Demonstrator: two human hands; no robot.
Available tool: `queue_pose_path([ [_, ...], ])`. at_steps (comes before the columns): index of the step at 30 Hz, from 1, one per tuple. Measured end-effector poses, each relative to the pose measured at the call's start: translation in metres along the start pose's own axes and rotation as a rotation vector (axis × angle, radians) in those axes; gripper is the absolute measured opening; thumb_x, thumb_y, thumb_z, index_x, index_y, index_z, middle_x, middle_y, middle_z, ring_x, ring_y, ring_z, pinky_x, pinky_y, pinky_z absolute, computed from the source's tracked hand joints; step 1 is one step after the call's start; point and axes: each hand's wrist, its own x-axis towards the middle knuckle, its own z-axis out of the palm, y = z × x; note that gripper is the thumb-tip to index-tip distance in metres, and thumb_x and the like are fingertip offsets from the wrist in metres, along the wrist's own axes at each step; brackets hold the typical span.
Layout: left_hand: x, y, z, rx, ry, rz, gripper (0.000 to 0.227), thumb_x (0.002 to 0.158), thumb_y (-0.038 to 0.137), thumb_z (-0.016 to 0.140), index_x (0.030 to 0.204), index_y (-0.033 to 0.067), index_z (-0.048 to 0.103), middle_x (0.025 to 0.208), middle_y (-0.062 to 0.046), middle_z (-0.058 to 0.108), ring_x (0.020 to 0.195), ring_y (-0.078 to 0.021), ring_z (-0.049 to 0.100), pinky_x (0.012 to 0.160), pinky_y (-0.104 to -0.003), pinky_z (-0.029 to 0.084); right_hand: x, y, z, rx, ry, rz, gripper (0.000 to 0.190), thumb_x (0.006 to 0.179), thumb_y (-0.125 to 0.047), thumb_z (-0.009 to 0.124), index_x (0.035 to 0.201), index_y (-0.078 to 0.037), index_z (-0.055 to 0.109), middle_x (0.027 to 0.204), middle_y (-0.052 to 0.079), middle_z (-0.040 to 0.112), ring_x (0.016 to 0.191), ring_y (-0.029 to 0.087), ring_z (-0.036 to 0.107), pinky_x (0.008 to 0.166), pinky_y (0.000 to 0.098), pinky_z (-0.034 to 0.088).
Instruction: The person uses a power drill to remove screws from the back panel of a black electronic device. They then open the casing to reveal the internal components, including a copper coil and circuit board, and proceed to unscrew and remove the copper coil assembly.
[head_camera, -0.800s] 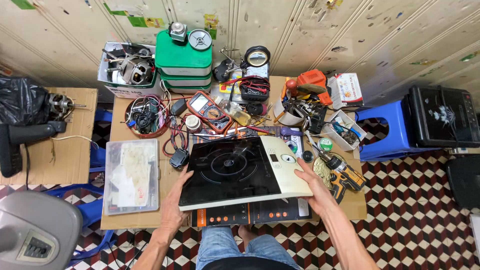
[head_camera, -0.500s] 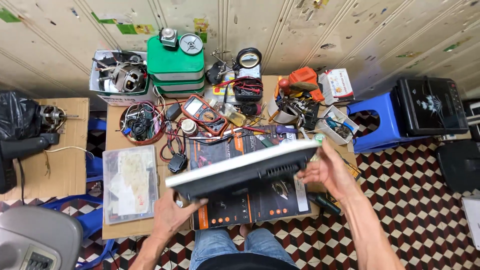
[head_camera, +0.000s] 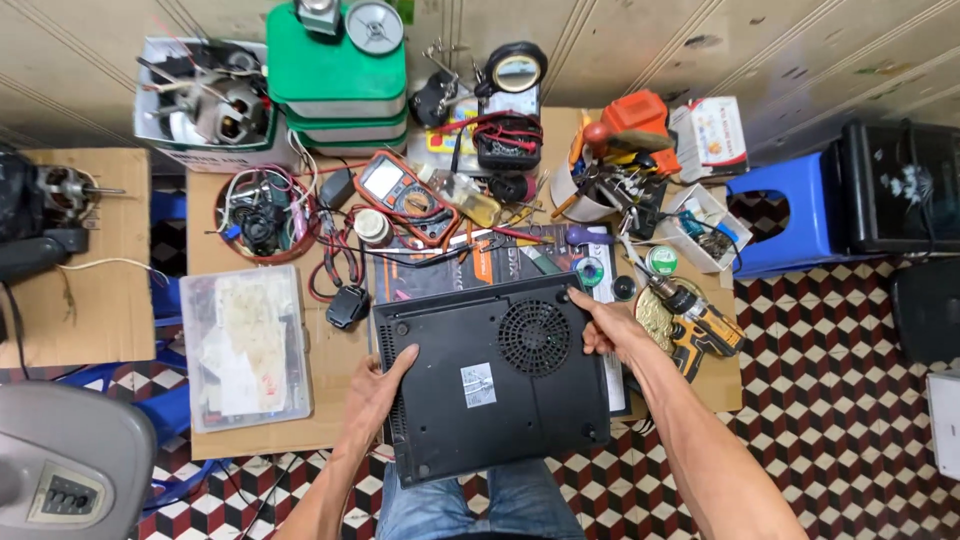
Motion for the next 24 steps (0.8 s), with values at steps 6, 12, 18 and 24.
queue_pose_path([
  [6,0.035,-0.010,0.010,-0.004,0.019,-0.053,0.109,0.066,0.067,0.080,0.133,-0.0132,0.050,0.098,-0.019,0.078,0.092,-0.0246,0.077,0.083,-0.034,0.059,0.034,0.006,0.014,-0.035,0.030,0.038,0.075,0.081,-0.069,0.071,0.066,0.004,0.062,0.057,0.014,0.063,0.045,0.022,0.064,0.037,0.0259,0.044],
  [12,0.052,-0.019,0.009,0.249,0.081,-0.033,0.104,0.067,0.074,0.077,0.134,-0.0034,0.060,0.104,-0.021,0.078,0.098,-0.0281,0.074,0.089,-0.036,0.055,0.030,0.009,0.019,0.051,0.077,-0.022,0.074,0.087,-0.060,0.072,0.081,0.013,0.068,0.066,0.019,0.069,0.052,0.025,0.069,0.045,0.0304,0.051],
  [18,0.019,-0.012,0.009,0.342,0.209,0.195,0.062,0.091,0.055,0.061,0.139,0.0162,0.068,0.112,-0.019,0.077,0.102,-0.0367,0.074,0.090,-0.044,0.056,-0.013,0.076,-0.003,0.384,0.034,-0.251,0.048,0.097,-0.031,0.061,0.132,0.001,0.059,0.102,0.016,0.076,0.087,0.020,0.074,0.075,0.0323,0.060],
  [24,-0.025,0.002,0.017,0.343,0.174,0.399,0.045,0.093,0.044,0.064,0.126,0.0142,0.072,0.103,-0.021,0.075,0.092,-0.0373,0.073,0.084,-0.044,0.055,-0.055,0.165,-0.050,0.510,0.418,-0.388,0.035,0.100,-0.022,0.058,0.124,0.002,0.064,0.103,0.013,0.076,0.089,0.020,0.073,0.080,0.0288,0.057],
])
